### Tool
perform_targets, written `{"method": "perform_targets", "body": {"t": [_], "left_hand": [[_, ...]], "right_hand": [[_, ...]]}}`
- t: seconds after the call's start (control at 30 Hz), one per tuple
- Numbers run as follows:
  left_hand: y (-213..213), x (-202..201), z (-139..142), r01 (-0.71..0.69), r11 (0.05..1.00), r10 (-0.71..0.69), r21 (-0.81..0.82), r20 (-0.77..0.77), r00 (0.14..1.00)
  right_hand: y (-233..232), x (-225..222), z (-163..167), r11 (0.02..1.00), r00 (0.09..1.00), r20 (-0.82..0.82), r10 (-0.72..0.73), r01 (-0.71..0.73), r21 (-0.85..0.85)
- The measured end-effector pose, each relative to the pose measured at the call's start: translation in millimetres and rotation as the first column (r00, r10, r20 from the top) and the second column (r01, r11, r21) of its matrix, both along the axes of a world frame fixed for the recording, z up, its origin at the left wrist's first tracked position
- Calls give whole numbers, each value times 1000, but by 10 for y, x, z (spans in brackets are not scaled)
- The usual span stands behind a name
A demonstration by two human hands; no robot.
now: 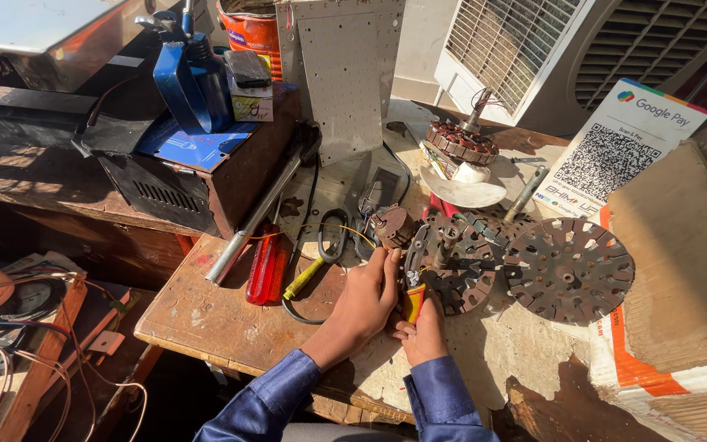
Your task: The person handles a small black box, then uses a screwdriver and pliers to work on a cylindrical electrical component with wires. They strip wire insulation and adjust connections on the component while seated at a cluttered workbench.
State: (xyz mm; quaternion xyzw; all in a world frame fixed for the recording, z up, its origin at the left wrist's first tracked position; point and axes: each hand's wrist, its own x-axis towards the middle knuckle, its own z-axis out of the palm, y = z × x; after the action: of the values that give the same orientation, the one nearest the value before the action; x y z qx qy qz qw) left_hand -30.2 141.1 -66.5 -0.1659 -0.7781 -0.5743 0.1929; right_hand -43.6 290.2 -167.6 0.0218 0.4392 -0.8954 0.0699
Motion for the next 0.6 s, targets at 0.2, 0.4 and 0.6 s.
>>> {"method": "perform_targets", "body": {"t": [0.2,0.4,0.6], "left_hand": [[80,-125,-53,-81,996,82,-32,29,996],[-73,-257,-111,-125,984,121,-123,-41,992],[-214,-179,-66,28,995,-43,93,166,985]], "right_hand": [[105,-82,-313,991,981,146,-126,117,69],[297,-118,-533,909,884,-387,262,-361,-210],[37,6,26,978,986,16,-168,165,124]]}}
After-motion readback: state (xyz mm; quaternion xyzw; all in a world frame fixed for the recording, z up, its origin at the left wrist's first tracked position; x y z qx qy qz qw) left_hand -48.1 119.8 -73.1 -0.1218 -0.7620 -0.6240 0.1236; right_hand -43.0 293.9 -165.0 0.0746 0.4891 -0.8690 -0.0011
